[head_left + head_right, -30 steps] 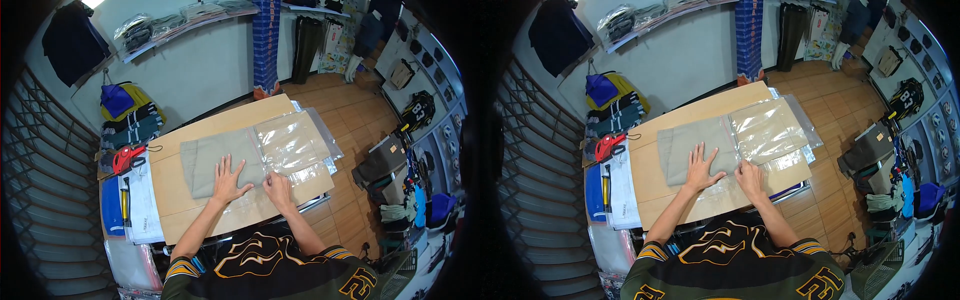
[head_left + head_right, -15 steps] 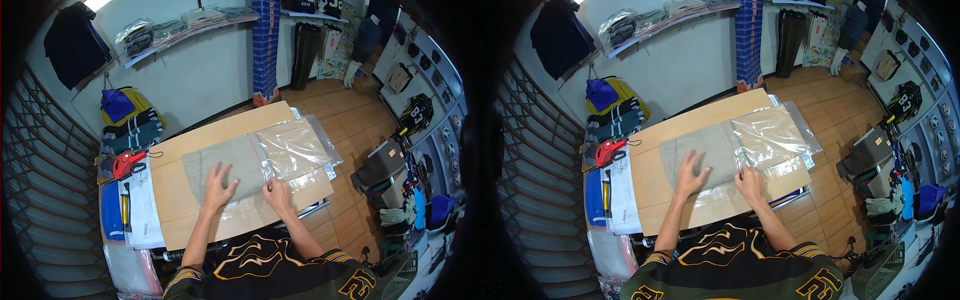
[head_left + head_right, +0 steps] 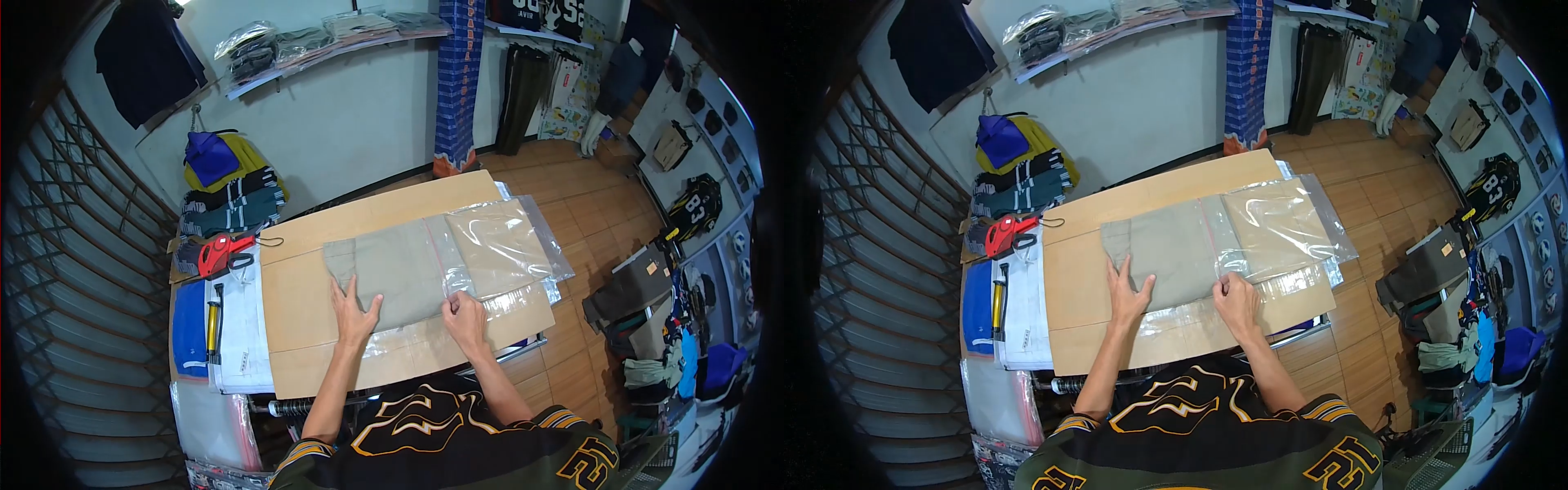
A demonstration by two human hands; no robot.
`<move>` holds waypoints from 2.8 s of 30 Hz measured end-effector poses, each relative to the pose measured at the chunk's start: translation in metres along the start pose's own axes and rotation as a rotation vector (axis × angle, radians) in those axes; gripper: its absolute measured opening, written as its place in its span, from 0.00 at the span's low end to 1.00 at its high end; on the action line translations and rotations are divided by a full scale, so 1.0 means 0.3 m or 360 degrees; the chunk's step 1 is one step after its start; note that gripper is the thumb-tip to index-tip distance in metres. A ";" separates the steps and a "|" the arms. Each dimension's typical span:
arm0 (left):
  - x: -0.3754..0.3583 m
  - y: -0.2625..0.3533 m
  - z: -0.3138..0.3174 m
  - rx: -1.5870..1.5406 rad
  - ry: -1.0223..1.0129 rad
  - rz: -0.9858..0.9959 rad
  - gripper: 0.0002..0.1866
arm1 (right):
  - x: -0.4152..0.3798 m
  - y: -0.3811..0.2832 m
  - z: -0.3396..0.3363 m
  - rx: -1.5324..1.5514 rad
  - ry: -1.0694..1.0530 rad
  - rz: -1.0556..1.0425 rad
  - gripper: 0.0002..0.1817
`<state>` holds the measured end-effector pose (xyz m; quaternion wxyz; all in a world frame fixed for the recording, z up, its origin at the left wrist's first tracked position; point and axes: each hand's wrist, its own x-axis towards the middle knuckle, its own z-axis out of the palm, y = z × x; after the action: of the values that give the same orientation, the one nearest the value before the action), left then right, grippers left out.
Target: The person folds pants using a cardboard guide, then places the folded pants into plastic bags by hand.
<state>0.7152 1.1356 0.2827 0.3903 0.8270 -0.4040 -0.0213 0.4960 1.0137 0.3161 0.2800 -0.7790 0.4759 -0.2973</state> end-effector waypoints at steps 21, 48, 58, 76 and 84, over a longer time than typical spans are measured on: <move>0.043 0.099 -0.045 -0.0157 -0.0769 0.0236 0.56 | -0.027 0.027 -0.070 0.0243 0.0050 0.0102 0.11; 0.101 0.397 0.415 0.0277 -0.0765 0.0739 0.58 | 0.080 0.285 -0.240 0.0470 0.0276 0.0210 0.09; 0.098 0.413 0.353 0.0124 -0.0659 0.0607 0.50 | 0.187 0.505 -0.498 0.0373 0.0366 0.0529 0.11; 0.011 0.370 0.368 0.0244 0.0064 0.0034 0.23 | 0.722 0.747 -0.581 0.0910 -0.0700 0.0823 0.20; 0.009 0.368 0.366 0.0173 0.0095 0.0055 0.22 | 0.754 0.765 -0.609 0.1068 -0.0613 0.0618 0.17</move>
<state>0.6066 1.0240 0.2803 0.3570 0.8402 -0.4070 0.0323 0.3147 0.6907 0.3173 0.6522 -0.5820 0.4296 -0.2266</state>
